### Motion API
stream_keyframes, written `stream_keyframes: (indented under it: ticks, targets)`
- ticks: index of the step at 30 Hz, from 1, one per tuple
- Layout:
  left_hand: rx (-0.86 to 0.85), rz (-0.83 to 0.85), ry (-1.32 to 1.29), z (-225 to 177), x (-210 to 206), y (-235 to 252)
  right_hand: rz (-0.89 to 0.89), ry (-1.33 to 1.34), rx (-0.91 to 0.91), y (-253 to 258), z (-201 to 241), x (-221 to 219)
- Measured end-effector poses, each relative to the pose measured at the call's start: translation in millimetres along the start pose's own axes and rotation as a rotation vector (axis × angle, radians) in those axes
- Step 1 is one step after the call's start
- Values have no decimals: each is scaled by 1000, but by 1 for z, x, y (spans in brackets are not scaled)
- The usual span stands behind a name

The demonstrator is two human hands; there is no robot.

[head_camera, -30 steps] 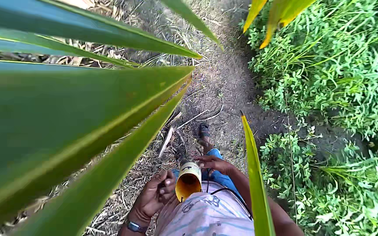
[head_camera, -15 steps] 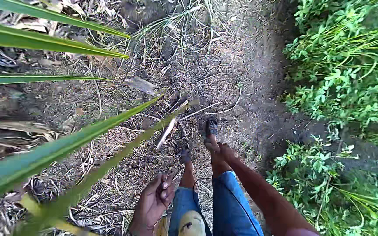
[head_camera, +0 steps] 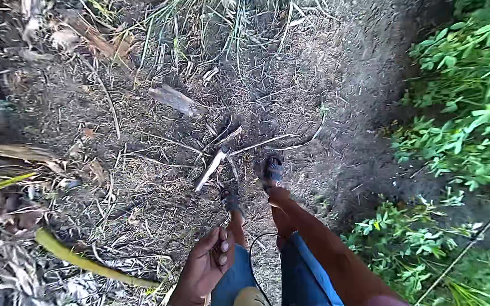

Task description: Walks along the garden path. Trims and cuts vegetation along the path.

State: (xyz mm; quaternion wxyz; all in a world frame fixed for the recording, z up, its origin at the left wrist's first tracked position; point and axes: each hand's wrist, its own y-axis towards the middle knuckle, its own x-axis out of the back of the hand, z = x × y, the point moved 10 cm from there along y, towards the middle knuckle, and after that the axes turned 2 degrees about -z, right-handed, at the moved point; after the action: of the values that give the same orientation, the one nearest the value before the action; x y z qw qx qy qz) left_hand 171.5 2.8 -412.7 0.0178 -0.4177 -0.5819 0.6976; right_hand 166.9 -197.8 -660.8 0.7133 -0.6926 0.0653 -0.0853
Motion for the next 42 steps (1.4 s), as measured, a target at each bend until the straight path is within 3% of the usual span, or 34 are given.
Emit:
stream_keyframes:
  ticks: [3, 8, 14, 17, 21, 23, 25, 29, 33, 36, 39, 42]
  targets:
    - [22, 41, -66, -3, -32, 27, -15, 96, 52, -38, -39, 48]
    - [42, 81, -50, -33, -55, 89, -403, 271, 230, -128, -78, 139]
    - [25, 130, 104, -83, -57, 153, -797, 142, 334, -196, -30, 224]
    - [49, 65, 151, -95, -32, 163, -744, 44, 278, -152, 23, 255]
    - [82, -48, 229, -112, 12, 163, -493, 56, 55, 25, 98, 289]
    - [91, -110, 281, -127, 27, 163, -478, 143, 34, 61, 145, 274]
    - [95, -159, 333, -132, 28, 150, -483, 216, 45, 64, 161, 221]
    - [-19, -86, 469, -166, 5, 157, -412, 298, -39, 120, 159, 147]
    - [-83, -7, 464, -173, -15, 178, -374, 421, -49, 152, 163, 115]
    - [-83, 8, 419, -162, -24, 196, -432, 623, 27, 156, 163, 119]
    - [-83, -38, 353, -150, -35, 217, -473, 982, 204, 139, 150, 155]
    - [-85, -45, 413, -144, -51, 249, -355, 947, 160, 104, 116, 214]
